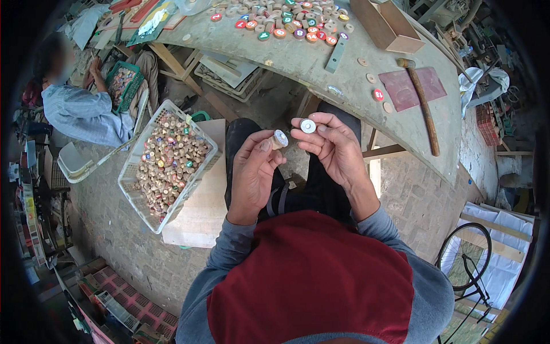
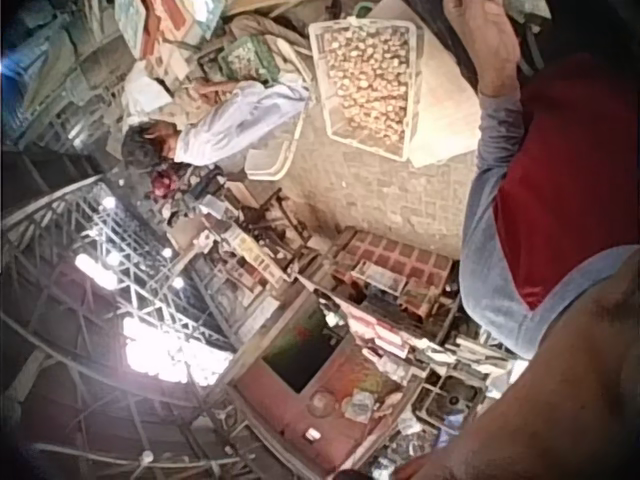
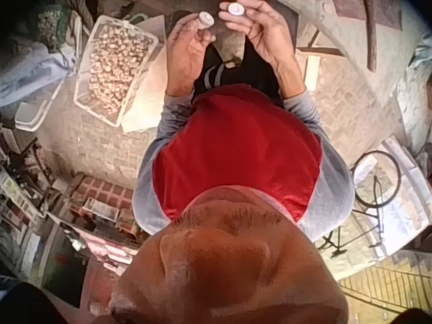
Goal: Assembling small wooden numbered toy components by hand and using a hammer.
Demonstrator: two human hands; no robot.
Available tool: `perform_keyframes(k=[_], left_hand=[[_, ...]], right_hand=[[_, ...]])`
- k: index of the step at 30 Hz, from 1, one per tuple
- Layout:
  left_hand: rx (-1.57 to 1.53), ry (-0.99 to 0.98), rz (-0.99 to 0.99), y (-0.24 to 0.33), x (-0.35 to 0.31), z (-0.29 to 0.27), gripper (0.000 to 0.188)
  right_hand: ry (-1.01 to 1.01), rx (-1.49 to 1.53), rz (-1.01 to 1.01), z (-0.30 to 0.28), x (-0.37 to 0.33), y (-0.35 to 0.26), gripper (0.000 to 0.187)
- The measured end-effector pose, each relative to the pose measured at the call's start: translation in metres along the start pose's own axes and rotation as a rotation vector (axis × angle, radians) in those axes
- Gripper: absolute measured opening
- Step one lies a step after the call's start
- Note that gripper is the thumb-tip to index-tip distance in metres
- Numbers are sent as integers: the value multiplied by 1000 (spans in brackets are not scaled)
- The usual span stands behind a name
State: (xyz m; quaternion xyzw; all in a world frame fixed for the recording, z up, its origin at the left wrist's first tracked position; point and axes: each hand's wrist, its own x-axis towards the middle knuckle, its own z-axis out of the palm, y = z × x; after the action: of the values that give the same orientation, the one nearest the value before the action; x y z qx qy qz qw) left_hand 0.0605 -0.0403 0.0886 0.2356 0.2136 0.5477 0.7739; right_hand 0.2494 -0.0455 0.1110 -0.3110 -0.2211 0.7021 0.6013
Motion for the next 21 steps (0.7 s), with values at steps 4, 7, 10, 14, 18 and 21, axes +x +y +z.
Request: perform_keyframes(k=[4, 7, 10, 14, 18, 21], left_hand=[[-26, 7, -30, 2, -1, 1, 25], [-105, -3, -73, 1, 0, -3, 24], [-137, -20, -93, -1, -1, -5, 23], [-27, -13, -10, -2, -3, 1, 21], [99, 45, 52, 0, -3, 7, 20], [171, 42, 93, 2, -4, 9, 19]], right_hand=[[-26, 72, 36, -4, 0, 4, 21], [-65, 131, 52, -3, -1, 6, 22], [-80, 36, -46, 5, -4, 8, 25], [-171, -261, -300, 8, -6, 13, 32], [-234, -389, -397, 13, -8, 12, 35], [-262, -439, -417, 13, -7, 14, 35]])
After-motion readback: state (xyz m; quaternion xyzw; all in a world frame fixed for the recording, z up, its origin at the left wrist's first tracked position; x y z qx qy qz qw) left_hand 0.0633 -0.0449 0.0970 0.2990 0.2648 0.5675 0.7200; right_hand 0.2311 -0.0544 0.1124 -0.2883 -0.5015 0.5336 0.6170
